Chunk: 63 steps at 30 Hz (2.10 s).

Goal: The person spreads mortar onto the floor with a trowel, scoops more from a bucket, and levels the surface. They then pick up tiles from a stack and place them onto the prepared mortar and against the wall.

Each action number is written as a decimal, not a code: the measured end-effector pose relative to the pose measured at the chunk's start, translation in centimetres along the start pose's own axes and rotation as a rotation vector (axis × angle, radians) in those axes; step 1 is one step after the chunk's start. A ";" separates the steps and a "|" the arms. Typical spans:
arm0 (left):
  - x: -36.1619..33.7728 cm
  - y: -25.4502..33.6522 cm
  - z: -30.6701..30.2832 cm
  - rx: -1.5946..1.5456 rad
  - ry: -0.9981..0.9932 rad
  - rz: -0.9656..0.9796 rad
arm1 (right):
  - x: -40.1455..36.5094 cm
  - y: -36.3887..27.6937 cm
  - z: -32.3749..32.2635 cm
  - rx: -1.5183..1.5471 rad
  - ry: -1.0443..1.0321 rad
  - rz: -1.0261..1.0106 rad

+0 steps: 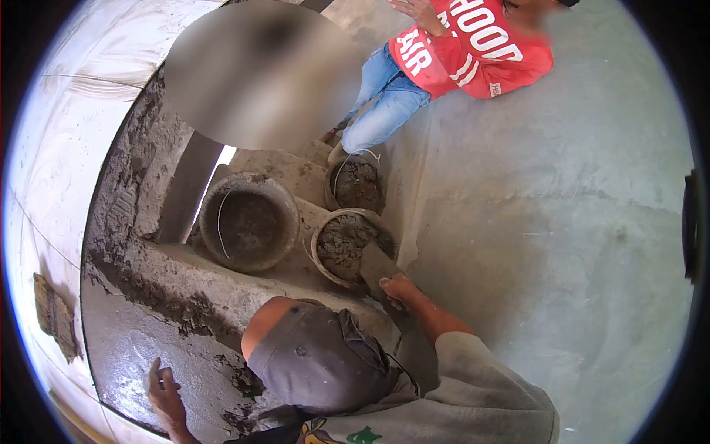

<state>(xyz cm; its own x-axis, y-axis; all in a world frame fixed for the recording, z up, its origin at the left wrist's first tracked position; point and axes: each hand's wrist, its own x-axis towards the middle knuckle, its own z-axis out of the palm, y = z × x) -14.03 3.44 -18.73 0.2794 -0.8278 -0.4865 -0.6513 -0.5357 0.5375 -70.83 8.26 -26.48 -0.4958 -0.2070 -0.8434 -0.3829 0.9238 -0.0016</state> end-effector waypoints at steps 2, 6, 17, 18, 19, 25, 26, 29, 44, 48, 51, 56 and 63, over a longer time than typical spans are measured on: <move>-0.9 0.1 0.9 -0.028 0.006 0.014 | 0.5 0.6 1.2 0.072 -0.050 0.049; -1.9 0.3 2.0 0.005 -0.045 -0.006 | 2.8 -1.0 3.8 0.340 -0.102 0.109; -2.0 2.2 0.5 0.032 -0.019 0.037 | 3.9 -1.5 4.1 0.802 -0.235 0.147; -1.9 2.0 0.2 0.041 -0.021 0.034 | 4.6 -0.3 4.2 0.798 -0.248 0.149; -1.9 1.8 0.0 0.043 -0.012 0.036 | 4.8 0.7 4.1 0.792 -0.258 0.154; -0.9 0.8 0.3 0.022 -0.021 0.046 | 3.3 4.2 3.9 0.913 -0.206 -0.008; -0.7 0.4 0.2 0.005 -0.008 0.046 | 2.7 4.4 3.6 0.934 -0.172 -0.017; -0.9 1.9 -0.8 0.009 -0.031 -0.072 | 2.6 5.3 1.4 0.813 -0.214 -0.104; -0.8 -6.8 -3.0 -0.255 0.026 -0.085 | -21.5 -14.7 -6.3 -0.061 -0.427 -0.697; -1.8 -8.4 -3.5 -0.319 0.035 -0.062 | -23.4 -15.6 0.1 -0.174 -0.320 -0.754; -2.5 -8.2 -4.7 -0.361 0.057 -0.083 | -21.3 -12.8 8.5 -0.343 0.073 -1.021; -3.7 -8.1 -5.3 -0.462 0.044 -0.052 | -17.3 -8.1 27.0 -0.622 0.524 -1.073; -4.3 -10.1 -5.9 -0.476 0.037 -0.084 | -18.9 -7.7 27.2 -0.339 0.640 -1.101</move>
<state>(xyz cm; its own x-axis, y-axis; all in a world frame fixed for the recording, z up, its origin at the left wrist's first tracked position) -4.53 11.42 -17.97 0.3479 -0.7793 -0.5212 -0.2323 -0.6102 0.7574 -37.28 13.84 -25.15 -0.0445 -0.9954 -0.0853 -0.9493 0.0687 -0.3068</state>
